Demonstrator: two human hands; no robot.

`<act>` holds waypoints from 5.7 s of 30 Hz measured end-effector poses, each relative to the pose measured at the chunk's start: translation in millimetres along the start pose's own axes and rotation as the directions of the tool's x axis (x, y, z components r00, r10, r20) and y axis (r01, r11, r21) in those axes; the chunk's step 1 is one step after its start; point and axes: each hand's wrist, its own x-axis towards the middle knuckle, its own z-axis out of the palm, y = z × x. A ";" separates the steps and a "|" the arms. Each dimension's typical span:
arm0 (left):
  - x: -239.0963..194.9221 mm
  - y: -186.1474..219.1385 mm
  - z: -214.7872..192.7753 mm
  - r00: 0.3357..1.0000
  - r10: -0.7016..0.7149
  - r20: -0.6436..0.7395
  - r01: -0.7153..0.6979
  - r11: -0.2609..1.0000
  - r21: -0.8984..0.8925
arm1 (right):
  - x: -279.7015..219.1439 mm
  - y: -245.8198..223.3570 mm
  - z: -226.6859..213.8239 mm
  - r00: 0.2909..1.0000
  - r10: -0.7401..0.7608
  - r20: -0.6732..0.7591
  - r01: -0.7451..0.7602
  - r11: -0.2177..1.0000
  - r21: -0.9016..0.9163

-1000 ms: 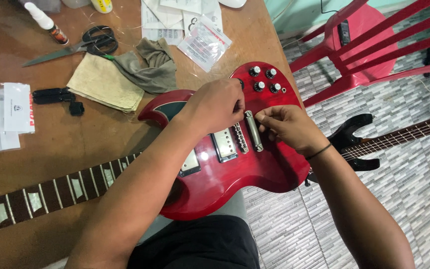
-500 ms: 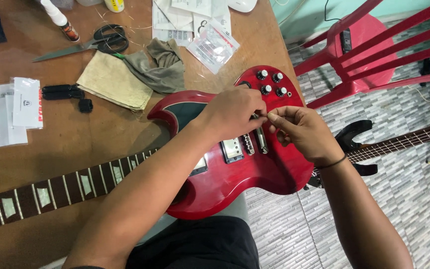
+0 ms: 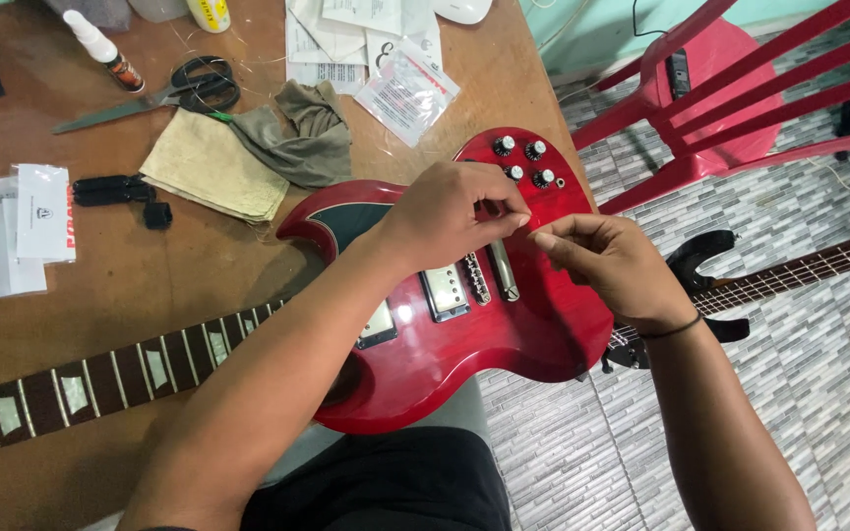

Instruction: The person strings a red electric guitar by threading a string through the bridge and winding it onto the tuning pegs. The person then moves to a black acoustic guitar and winds another string onto its tuning pegs.

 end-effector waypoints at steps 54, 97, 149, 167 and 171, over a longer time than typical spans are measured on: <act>7.6 16.5 1.0 0.945 -0.274 0.177 0.178 0.887 0.426 | 41.5 38.6 -27.3 0.959 -0.277 0.063 0.279 0.960 -0.010; 25.0 41.0 52.1 0.948 -0.265 0.179 0.077 0.733 0.676 | 117.0 59.4 -84.4 0.551 -0.527 0.647 0.670 0.742 0.034; 37.8 55.4 91.4 0.663 -0.739 -0.121 0.748 0.648 0.140 | 74.2 79.8 -84.9 0.505 -0.818 0.274 0.852 0.523 -0.009; 26.5 38.0 79.2 0.853 -0.521 0.001 0.394 0.647 0.653 | 77.4 81.1 -66.2 0.713 -0.594 0.373 0.655 0.754 -0.050; 24.1 36.3 77.1 0.877 -0.480 0.016 0.341 0.645 0.684 | 75.2 84.8 -59.5 0.742 -0.558 0.371 0.639 0.757 -0.138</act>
